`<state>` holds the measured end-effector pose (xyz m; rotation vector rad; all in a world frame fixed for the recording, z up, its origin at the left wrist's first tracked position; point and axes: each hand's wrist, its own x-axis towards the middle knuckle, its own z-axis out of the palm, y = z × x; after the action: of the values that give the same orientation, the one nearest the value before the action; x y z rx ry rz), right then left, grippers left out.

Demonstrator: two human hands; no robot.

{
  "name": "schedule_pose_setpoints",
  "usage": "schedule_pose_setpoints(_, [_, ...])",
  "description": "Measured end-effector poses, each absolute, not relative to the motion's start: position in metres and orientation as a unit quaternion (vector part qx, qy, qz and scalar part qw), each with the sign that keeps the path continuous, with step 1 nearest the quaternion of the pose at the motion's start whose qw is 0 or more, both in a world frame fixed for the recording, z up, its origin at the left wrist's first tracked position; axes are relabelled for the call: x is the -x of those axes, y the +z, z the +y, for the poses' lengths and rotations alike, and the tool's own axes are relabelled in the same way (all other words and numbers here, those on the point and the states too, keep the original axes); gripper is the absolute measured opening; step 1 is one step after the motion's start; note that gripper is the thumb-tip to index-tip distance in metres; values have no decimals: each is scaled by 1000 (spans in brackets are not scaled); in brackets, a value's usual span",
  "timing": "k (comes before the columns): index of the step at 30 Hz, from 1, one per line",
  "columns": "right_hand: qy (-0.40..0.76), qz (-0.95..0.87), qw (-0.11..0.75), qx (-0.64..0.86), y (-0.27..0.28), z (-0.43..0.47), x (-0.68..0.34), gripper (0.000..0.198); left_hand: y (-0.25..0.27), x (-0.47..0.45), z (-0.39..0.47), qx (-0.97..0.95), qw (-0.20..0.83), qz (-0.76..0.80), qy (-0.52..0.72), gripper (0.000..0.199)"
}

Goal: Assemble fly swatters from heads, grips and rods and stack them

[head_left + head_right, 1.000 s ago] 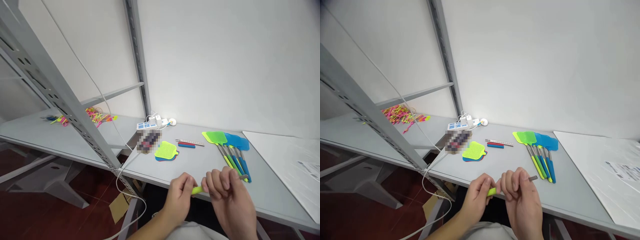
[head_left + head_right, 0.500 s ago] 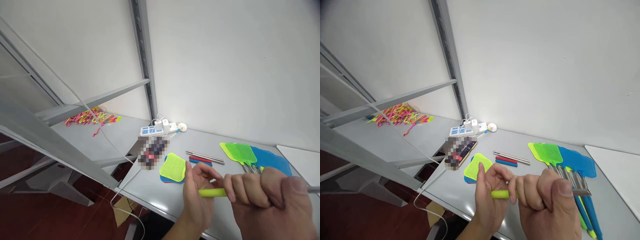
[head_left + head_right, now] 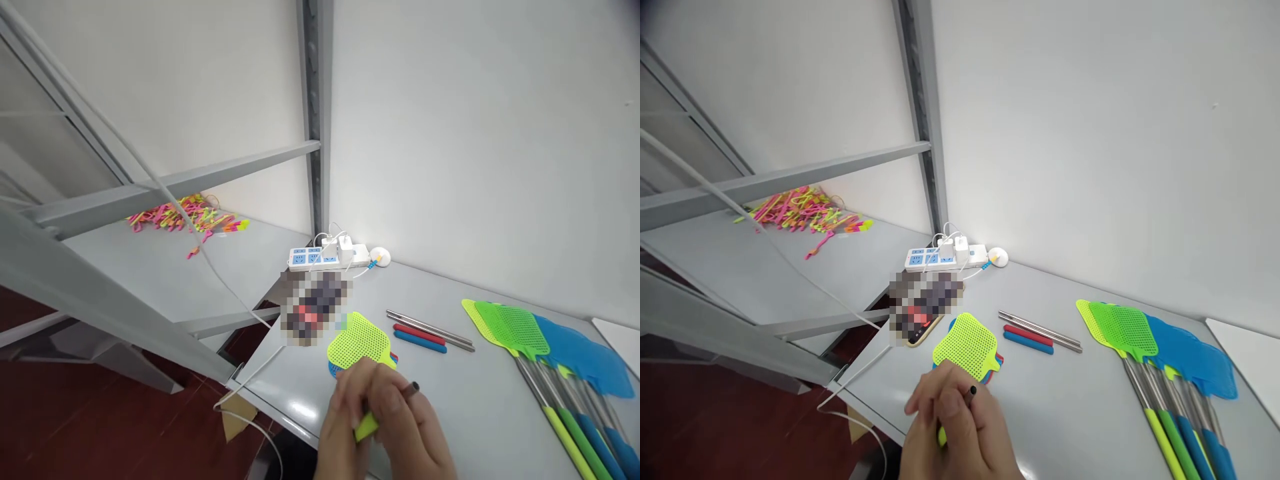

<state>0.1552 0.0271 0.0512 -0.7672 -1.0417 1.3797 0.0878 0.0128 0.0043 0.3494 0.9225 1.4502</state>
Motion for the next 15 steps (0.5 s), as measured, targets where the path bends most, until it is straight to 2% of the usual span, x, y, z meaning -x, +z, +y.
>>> schedule_pose_setpoints(3, [540,-509,544,391,46,31,-160,39,-2,-65,6,-268,679,395,558,36])
schedule_pose_setpoints(6, [435,-601,484,463,39,39,-179,39,-1,-45,8,-398,712,351,460,43])
schedule_pose_setpoints(8, [356,-650,424,520,29,44,-188,47,1,-36,13,-401,702,345,477,44])
schedule_pose_setpoints(12, [155,-715,271,626,2,54,-187,58,3,-26,24,-387,618,423,537,40])
schedule_pose_setpoints(15, [73,-741,147,651,-17,57,-178,63,1,-26,30,-416,569,473,529,40])
